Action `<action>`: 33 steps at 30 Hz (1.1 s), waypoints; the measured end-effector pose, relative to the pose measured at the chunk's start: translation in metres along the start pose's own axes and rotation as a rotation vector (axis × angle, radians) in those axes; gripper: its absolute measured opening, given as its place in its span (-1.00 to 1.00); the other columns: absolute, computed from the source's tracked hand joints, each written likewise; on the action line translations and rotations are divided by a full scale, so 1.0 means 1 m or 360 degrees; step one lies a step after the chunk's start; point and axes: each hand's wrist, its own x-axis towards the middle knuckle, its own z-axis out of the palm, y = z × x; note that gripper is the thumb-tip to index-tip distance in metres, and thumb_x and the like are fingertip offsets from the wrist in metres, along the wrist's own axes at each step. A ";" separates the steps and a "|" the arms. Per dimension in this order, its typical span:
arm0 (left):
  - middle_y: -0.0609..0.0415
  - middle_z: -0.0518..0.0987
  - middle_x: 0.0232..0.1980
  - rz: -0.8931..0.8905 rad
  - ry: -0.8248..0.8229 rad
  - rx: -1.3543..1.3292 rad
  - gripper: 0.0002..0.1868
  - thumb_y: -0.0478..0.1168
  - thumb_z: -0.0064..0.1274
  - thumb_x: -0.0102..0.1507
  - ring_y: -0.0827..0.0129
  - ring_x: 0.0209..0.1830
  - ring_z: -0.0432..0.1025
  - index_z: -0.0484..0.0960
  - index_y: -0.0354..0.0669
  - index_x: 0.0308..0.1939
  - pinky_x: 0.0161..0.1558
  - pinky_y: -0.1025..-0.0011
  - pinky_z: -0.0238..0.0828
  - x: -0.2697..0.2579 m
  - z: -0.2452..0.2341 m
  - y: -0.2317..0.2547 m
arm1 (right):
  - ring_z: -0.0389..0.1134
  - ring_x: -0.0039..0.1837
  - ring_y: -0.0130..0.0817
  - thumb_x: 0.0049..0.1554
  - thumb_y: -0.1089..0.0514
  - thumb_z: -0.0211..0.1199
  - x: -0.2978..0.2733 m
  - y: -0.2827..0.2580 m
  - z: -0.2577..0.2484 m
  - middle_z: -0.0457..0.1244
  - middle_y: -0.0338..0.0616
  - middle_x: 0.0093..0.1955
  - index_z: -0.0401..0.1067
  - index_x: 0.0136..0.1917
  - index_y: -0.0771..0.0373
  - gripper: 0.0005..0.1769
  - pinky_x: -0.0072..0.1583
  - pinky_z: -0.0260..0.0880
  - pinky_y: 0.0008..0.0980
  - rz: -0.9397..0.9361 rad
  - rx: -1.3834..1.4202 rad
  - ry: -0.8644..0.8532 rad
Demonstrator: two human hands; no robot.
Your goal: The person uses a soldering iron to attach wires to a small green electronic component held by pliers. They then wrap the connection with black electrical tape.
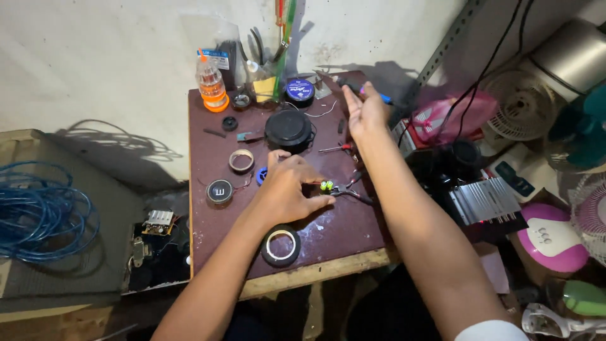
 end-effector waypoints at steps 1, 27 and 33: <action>0.16 0.69 -0.41 0.0014 -0.0018 0.0028 -0.69 -0.07 0.48 -0.09 0.27 -0.15 0.56 0.75 -0.03 -0.37 0.28 0.07 0.01 0.000 0.000 -0.001 | 0.44 0.26 0.20 0.26 0.14 0.16 0.008 0.008 -0.002 0.12 0.04 0.23 0.08 0.32 0.35 -0.53 0.09 0.56 -0.41 -0.0024 0.0073 0.0049; 0.17 0.66 -0.41 0.0127 -0.0042 0.0159 -0.76 -0.07 0.43 -0.06 0.24 -0.18 0.52 0.73 0.01 -0.41 0.22 0.07 0.05 -0.001 0.004 -0.009 | 0.14 0.56 -0.15 0.21 -0.65 -0.42 0.036 0.007 0.022 0.12 -0.18 0.57 0.06 0.64 -0.06 -0.02 0.30 0.45 -0.08 -0.0152 -0.3872 -0.0075; 0.16 0.64 -0.43 0.0134 -0.0050 0.0131 -0.79 -0.08 0.42 -0.04 0.22 -0.21 0.51 0.72 0.00 -0.44 0.20 0.07 0.06 -0.002 0.003 -0.008 | -0.08 0.67 -0.40 0.20 -0.50 -0.17 0.123 0.002 -0.047 -0.16 -0.52 0.73 -0.35 0.65 -0.58 -0.17 0.48 0.28 -0.30 -0.0118 -0.4729 -0.0458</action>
